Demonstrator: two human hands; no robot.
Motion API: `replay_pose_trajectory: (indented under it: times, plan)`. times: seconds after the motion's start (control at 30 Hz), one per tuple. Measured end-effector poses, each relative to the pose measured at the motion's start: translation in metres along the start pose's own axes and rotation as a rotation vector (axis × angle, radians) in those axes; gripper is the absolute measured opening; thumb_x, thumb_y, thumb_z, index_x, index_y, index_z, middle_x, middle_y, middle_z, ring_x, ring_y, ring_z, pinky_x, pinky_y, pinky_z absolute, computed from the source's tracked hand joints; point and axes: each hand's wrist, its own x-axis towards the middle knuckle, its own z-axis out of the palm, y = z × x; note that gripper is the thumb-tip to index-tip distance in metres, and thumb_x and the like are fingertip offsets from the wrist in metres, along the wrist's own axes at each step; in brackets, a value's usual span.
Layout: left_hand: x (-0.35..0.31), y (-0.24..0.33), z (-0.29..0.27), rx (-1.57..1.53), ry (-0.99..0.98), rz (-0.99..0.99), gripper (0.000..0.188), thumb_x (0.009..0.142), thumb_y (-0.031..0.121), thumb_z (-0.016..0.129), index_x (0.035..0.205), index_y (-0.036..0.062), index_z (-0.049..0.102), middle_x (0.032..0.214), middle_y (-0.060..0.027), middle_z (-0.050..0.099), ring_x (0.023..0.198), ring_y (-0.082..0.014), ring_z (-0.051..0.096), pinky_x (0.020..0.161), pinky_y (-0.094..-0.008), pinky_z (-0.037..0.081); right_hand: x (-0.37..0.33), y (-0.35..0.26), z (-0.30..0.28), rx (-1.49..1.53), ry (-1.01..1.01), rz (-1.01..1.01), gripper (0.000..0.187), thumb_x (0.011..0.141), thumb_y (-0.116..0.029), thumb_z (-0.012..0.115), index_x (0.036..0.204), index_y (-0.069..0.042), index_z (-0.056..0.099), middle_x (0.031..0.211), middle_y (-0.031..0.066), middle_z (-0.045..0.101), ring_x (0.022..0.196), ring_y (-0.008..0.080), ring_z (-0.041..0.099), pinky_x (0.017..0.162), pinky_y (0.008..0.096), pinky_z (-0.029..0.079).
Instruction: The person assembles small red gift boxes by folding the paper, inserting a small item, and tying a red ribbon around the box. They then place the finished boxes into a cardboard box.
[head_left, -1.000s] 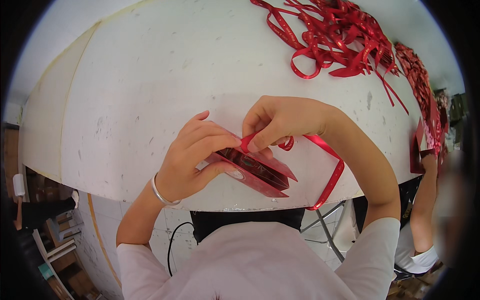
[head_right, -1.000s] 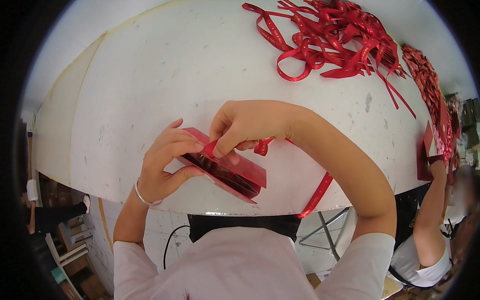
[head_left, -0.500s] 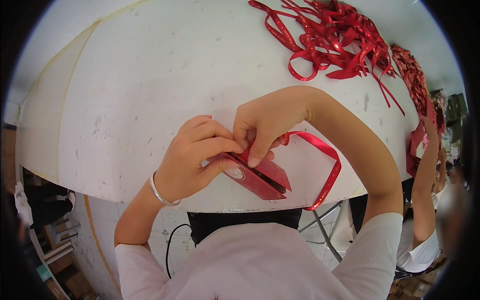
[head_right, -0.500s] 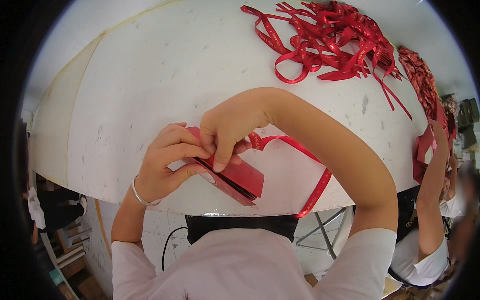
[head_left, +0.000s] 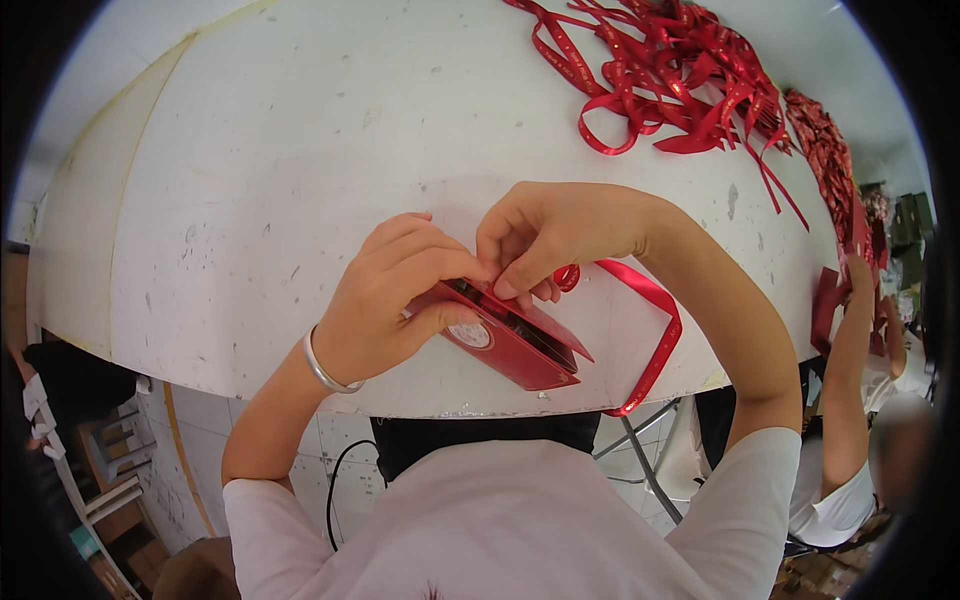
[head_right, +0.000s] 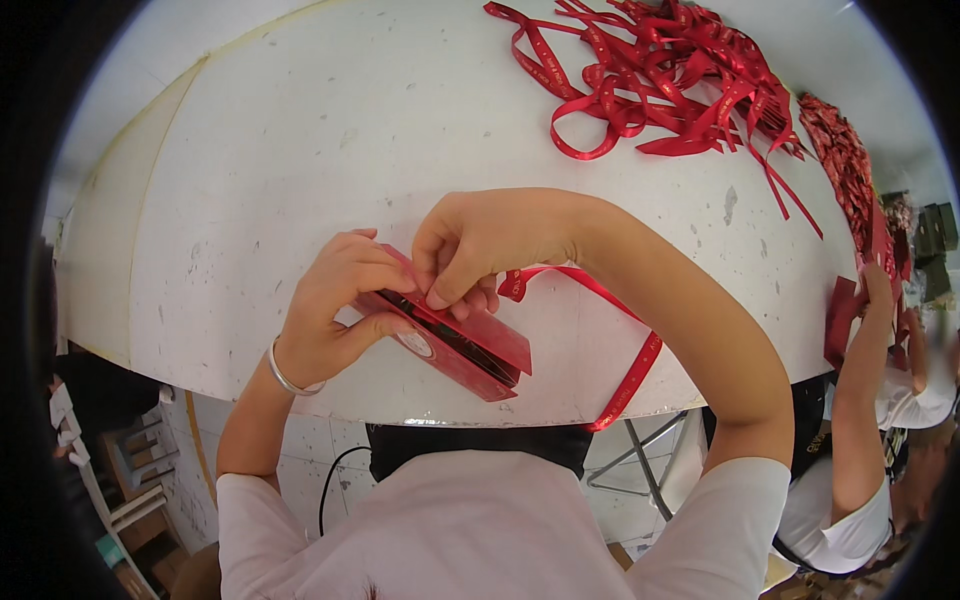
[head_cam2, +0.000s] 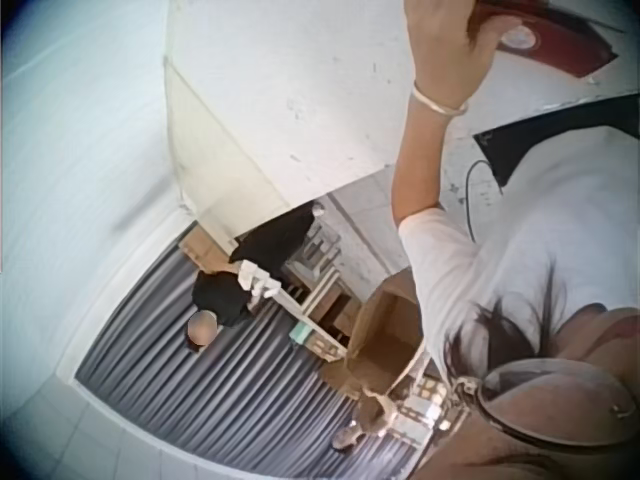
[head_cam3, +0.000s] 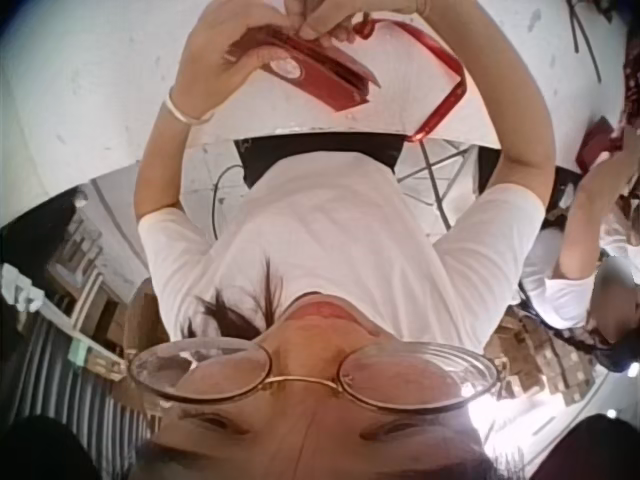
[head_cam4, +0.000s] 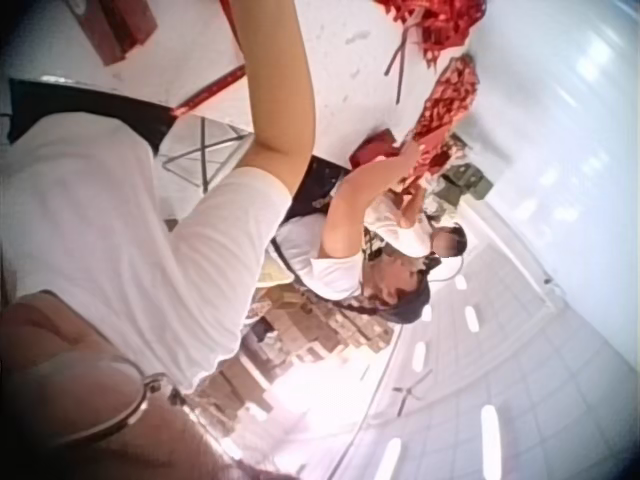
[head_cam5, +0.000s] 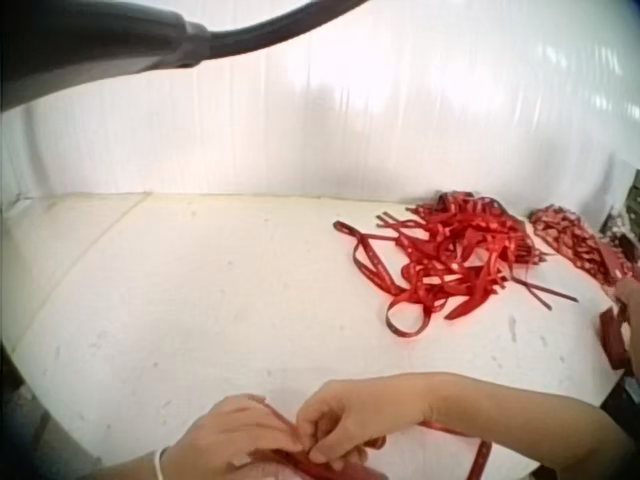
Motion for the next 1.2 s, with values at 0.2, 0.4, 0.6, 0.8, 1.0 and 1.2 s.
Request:
replay_pose_trajectory:
  times: [0.2, 0.4, 0.6, 0.8, 1.0, 1.2]
  plan:
    - [-0.007, -0.003, 0.001, 0.089, 0.024, 0.06, 0.021, 0.064, 0.013, 0.077, 0.079, 0.0115, 0.062, 0.085, 0.0004, 0.062, 0.087, -0.0187, 0.056, 0.096, -0.0453, 0.037, -0.004, -0.006, 0.01, 0.021, 0.053, 0.025, 0.003, 0.077, -0.005, 0.063, 0.079, -0.003, 0.061, 0.067, 0.0028, 0.061, 0.057, 0.008, 0.054, 0.051, 0.0207, 0.04]
    - [-0.009, -0.002, 0.006, 0.219, 0.167, 0.168, 0.019, 0.062, 0.013, 0.076, 0.075, 0.0125, 0.062, 0.089, 0.001, 0.06, 0.088, -0.0194, 0.054, 0.093, -0.044, 0.038, -0.007, -0.008, 0.017, -0.012, 0.115, 0.064, 0.009, 0.077, -0.01, 0.064, 0.078, -0.002, 0.06, 0.067, 0.004, 0.062, 0.058, 0.0097, 0.057, 0.051, 0.0217, 0.042]
    - [-0.027, -0.015, 0.015, 0.388, 0.278, 0.397, 0.022, 0.058, 0.012, 0.074, 0.076, 0.0135, 0.064, 0.088, 0.0021, 0.057, 0.085, -0.0174, 0.051, 0.078, -0.0381, 0.041, -0.001, -0.002, 0.017, 0.05, 0.076, 0.048, 0.01, 0.077, -0.01, 0.065, 0.078, -0.001, 0.06, 0.067, 0.0052, 0.063, 0.058, 0.0112, 0.059, 0.054, 0.0231, 0.045]
    - [-0.02, -0.013, 0.021, 0.469, 0.256, 0.508, 0.019, 0.062, 0.009, 0.071, 0.079, 0.0105, 0.063, 0.081, 0.0007, 0.056, 0.077, -0.0174, 0.052, 0.065, -0.0296, 0.044, 0.003, 0.001, 0.015, 0.055, 0.043, 0.042, 0.012, 0.08, -0.013, 0.064, 0.081, -0.002, 0.059, 0.069, 0.0051, 0.063, 0.058, 0.0111, 0.058, 0.055, 0.0237, 0.045]
    - [-0.019, -0.006, 0.011, -0.02, 0.156, 0.093, 0.012, 0.074, 0.005, 0.064, 0.08, 0.0055, 0.054, 0.085, -0.0076, 0.059, 0.076, -0.0211, 0.054, 0.061, -0.0297, 0.045, -0.024, -0.001, 0.013, 0.035, 0.172, 0.002, 0.018, 0.083, -0.01, 0.062, 0.098, -0.006, 0.052, 0.07, 0.0034, 0.062, 0.056, 0.0065, 0.05, 0.047, 0.0208, 0.035]
    - [0.015, 0.018, -0.012, -0.026, 0.18, 0.143, 0.011, 0.076, 0.0, 0.059, 0.078, 0.0074, 0.051, 0.107, -0.011, 0.054, 0.101, -0.0285, 0.048, 0.085, -0.037, 0.04, -0.033, -0.009, 0.031, -0.067, 0.286, -0.225, 0.024, 0.084, -0.021, 0.062, 0.101, -0.007, 0.051, 0.082, 0.0067, 0.06, 0.078, 0.0147, 0.055, 0.07, 0.0291, 0.044]
